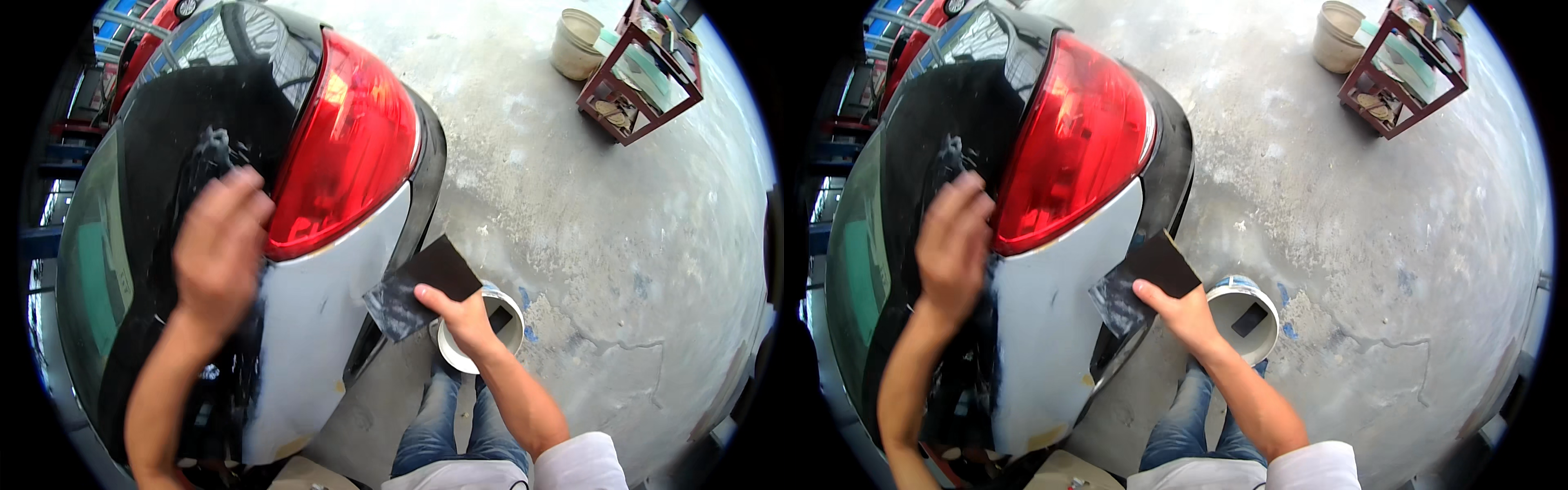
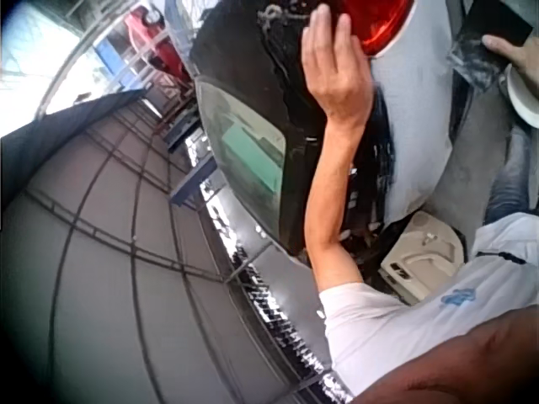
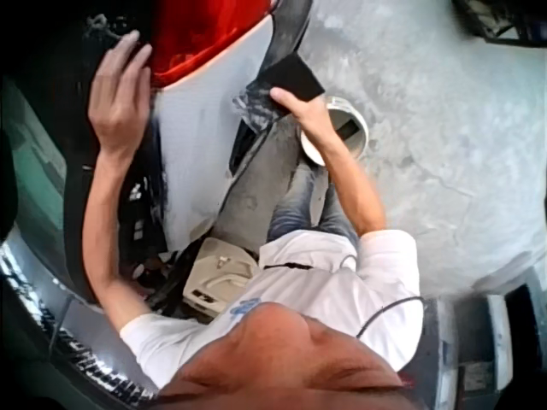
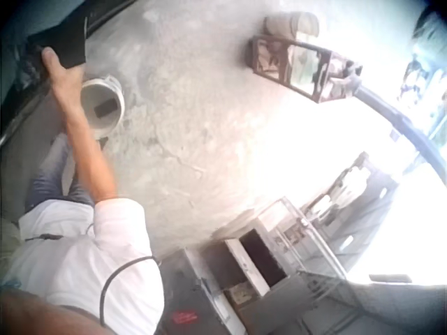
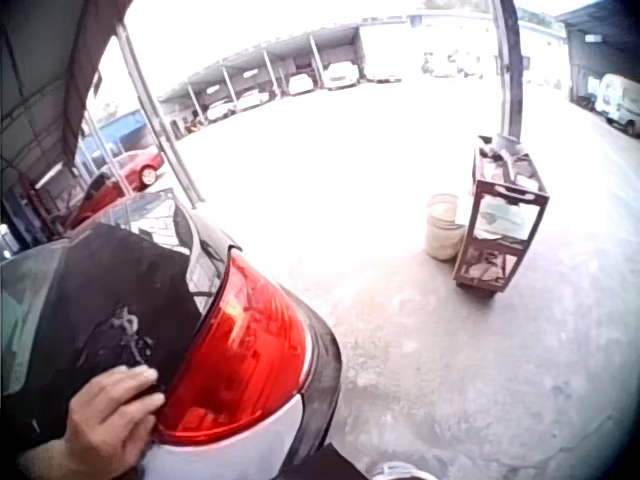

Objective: The person sands the rear bumper of a car using a sanding block. They repeatedly dip the sanding block into a bucket of water and rub it against the car's surface to smooth the area.

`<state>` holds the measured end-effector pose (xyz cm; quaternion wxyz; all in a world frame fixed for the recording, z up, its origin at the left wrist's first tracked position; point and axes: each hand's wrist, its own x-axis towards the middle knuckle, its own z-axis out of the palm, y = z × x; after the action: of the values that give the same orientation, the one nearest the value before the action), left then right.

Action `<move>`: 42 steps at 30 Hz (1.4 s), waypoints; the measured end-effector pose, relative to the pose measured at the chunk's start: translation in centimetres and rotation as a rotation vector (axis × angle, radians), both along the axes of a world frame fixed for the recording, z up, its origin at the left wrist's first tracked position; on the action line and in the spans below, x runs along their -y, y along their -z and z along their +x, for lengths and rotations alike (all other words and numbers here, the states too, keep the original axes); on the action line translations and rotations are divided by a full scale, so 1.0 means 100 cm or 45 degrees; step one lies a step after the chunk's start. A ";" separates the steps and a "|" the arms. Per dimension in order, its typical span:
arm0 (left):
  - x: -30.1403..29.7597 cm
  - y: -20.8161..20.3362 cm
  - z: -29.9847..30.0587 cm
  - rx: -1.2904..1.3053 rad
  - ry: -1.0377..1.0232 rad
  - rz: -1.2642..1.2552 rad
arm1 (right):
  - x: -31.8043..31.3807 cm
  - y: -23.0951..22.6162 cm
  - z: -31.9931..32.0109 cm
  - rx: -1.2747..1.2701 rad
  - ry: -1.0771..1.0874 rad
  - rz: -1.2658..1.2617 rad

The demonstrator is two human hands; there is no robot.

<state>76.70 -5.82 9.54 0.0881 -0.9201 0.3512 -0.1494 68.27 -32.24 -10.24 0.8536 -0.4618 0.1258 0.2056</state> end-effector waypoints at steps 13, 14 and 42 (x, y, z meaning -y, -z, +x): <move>0.097 0.130 -0.120 -1.726 -0.867 -0.999 | 0.005 -0.009 -0.016 -0.130 0.107 0.274; 0.096 0.131 -0.121 -1.700 -0.883 -0.956 | 0.006 -0.010 -0.015 -0.149 0.032 0.245; -0.061 -0.012 0.072 -0.260 -0.696 -0.303 | -0.020 -0.013 0.123 -0.487 -0.465 0.146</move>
<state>83.90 0.25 10.78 -0.0190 -0.9945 0.0779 -0.0672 80.55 -30.26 -8.95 0.7879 -0.3804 0.1875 0.4466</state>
